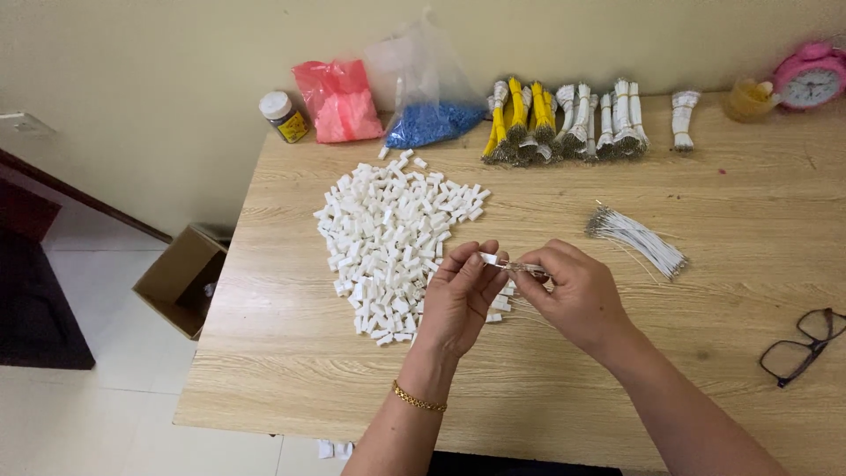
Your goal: Assembling small components by sliding white sleeves onto thin wires
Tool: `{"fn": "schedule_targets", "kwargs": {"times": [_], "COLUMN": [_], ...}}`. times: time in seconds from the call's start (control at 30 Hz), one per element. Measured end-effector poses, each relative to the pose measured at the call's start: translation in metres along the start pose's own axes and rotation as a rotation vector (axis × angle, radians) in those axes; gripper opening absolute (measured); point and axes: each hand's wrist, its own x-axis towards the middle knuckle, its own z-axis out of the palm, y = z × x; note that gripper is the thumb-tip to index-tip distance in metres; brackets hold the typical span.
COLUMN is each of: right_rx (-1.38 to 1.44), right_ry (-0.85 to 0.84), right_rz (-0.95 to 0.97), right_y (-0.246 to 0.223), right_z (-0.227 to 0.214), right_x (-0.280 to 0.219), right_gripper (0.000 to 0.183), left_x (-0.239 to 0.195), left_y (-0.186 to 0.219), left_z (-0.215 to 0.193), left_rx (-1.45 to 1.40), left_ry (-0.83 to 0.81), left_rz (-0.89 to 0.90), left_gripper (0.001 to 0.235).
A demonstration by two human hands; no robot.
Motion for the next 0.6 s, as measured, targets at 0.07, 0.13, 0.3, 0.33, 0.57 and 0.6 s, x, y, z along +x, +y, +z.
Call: {"fn": "schedule_targets", "kwargs": {"times": [0.07, 0.13, 0.3, 0.33, 0.57, 0.6], "right_rx": [-0.014, -0.026, -0.039, -0.038, -0.068, -0.063], "right_ry": [-0.008, -0.016, -0.035, -0.035, -0.068, -0.071], "right_rz": [0.007, 0.014, 0.01, 0.01, -0.026, -0.02], "right_y": [-0.003, -0.005, -0.007, -0.005, 0.009, 0.01], "right_z": [-0.002, -0.004, -0.006, -0.005, 0.0, 0.002], "right_x": [0.001, 0.002, 0.003, 0.004, 0.001, 0.001], "right_gripper": [0.006, 0.006, 0.007, 0.007, 0.007, 0.007], "left_x": [0.0, 0.001, 0.0, 0.0, 0.001, 0.002], "left_y": [0.0, 0.0, 0.001, 0.001, -0.002, -0.003], "left_z": [0.0, -0.001, -0.001, -0.002, -0.004, -0.005], "left_rx": [0.002, 0.005, 0.039, 0.039, 0.13, 0.134], "left_ry": [-0.011, -0.02, -0.025, -0.025, 0.009, 0.021], "left_rz": [-0.004, -0.007, -0.004, -0.005, 0.01, 0.006], "left_gripper": [0.014, 0.015, 0.014, 0.014, 0.013, 0.013]}}
